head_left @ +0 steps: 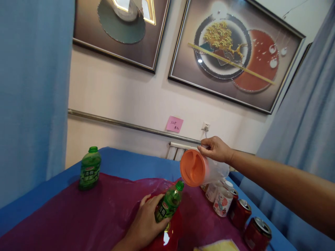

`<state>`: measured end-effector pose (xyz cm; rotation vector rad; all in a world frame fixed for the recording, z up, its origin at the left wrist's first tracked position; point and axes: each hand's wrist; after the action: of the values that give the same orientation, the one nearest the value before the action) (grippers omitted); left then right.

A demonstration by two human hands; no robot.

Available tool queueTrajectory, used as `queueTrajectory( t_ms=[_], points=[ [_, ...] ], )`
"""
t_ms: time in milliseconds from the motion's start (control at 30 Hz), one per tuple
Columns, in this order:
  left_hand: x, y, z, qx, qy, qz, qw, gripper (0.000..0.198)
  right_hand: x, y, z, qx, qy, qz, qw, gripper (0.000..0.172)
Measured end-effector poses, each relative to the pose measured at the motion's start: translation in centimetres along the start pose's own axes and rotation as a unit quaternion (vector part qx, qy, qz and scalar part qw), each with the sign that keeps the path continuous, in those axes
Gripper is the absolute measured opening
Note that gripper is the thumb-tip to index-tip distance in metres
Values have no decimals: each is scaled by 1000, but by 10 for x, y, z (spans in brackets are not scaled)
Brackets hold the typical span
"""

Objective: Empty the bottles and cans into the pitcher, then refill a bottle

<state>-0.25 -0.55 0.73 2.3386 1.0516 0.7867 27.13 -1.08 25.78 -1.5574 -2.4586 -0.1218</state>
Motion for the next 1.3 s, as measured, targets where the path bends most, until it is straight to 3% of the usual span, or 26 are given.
queueTrajectory(
  t_ms=[1300],
  points=[
    [0,2,-2,27,-20,0,999,58,-1,-1,-1,1,-4,-4,1000,37]
  ],
)
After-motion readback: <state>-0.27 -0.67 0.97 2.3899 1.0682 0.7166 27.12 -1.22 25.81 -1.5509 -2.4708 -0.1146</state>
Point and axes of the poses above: each hand's wrist, its own x-axis towards the middle knuckle, its own z-axis out of the palm, y = z × x, and after that the axes turned 14 degrees about -y, right-handed
